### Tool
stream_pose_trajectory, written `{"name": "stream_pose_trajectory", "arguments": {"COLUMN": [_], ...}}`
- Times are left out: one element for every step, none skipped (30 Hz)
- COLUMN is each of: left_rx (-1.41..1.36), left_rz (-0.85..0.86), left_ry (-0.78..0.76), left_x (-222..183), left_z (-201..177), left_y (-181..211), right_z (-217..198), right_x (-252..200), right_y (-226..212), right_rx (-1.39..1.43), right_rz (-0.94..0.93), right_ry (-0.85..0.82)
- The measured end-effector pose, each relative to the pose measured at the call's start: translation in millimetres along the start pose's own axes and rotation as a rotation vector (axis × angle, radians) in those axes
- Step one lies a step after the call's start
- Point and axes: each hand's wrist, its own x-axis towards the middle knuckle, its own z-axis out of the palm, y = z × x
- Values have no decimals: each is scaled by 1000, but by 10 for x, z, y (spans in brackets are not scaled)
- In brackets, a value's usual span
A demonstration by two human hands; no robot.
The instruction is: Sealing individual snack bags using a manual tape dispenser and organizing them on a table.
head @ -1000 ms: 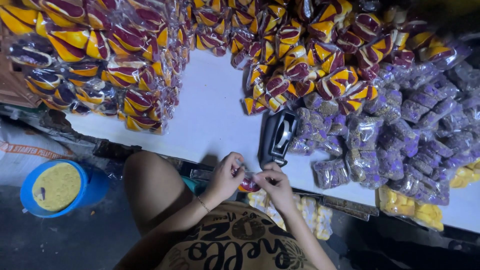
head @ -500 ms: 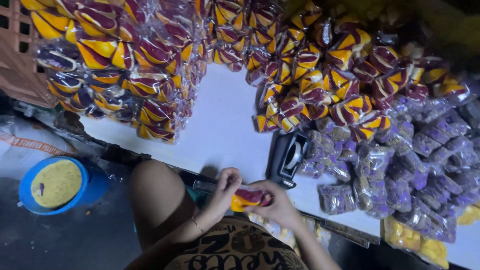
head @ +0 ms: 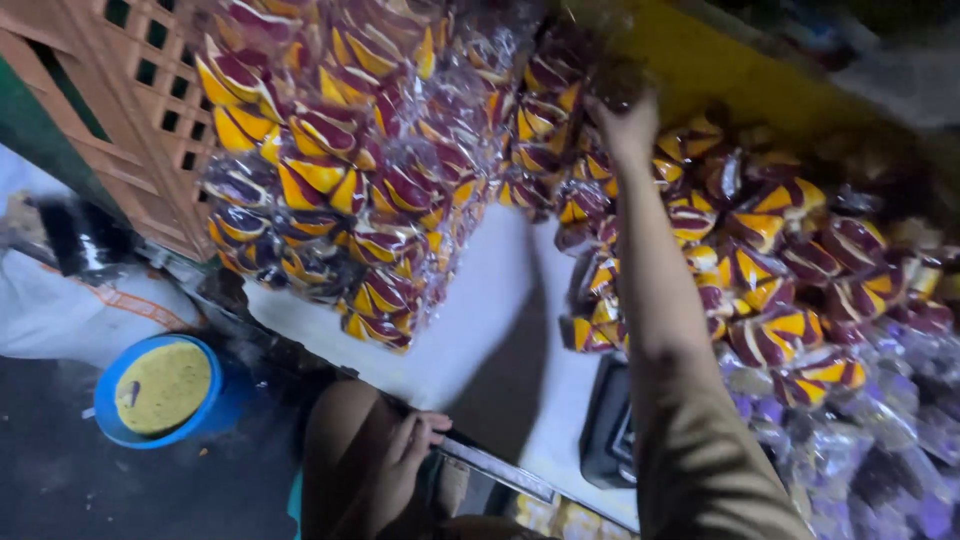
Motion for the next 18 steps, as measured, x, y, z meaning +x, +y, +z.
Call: {"name": "stream_pose_trajectory", "arguments": {"left_rx": [2, 132, 261, 260, 385, 504, 499, 338, 171, 163, 42, -79, -83, -67, -48, -50, -172, -290], "left_rz": [5, 57, 117, 128, 631, 1136, 1124, 639, 171, 174, 229, 284, 276, 421, 562, 550, 351, 148], "left_ry": [9, 5, 9, 26, 270, 516, 510, 289, 73, 72, 16, -38, -49, -44, -45, -62, -118, -169], "left_x": [-32, -67, -75, -259, -489, -717, -574, -439, -249, -193, -193, -191, -27, 133, 269, 297, 337, 373], "left_z": [-68, -135, -193, -128, -66, -1, -79, -154, -224, -148, -61, 35, 133, 247, 361, 515, 659, 805], "left_y": [64, 126, 195, 509, 816, 1117, 883, 639, 413, 521, 605, 687, 680, 670, 645, 600, 564, 528], "right_z": [263, 530, 832, 791, 712, 631, 500, 369, 257, 69, -137, -351, -483, -622, -782, -826, -852, -880], "right_x": [229, 456, 735, 697, 605, 508, 306, 100, -26, -269, -569, -864, -1255, -1644, -2067, -2463, -2853, -3248], "right_y": [234, 461, 639, 401, 199, 3, -170, -348, -586, -727, -834, -938, -938, -938, -935, -585, -249, 79], "right_rx": [10, -47, -97, -82, -20, 43, 33, 70, 112, 108, 108, 109, 96, 103, 108, 93, 211, 330], "right_rz": [-4, -22, -48, -61, -181, -300, -293, -309, -338, -345, -416, -487, -482, -354, -218, -204, 21, 253], "right_ry": [-2, 19, 41, 40, 13, -14, -22, -34, -41, -42, -23, -4, -5, -101, -191, -186, -399, -604]}}
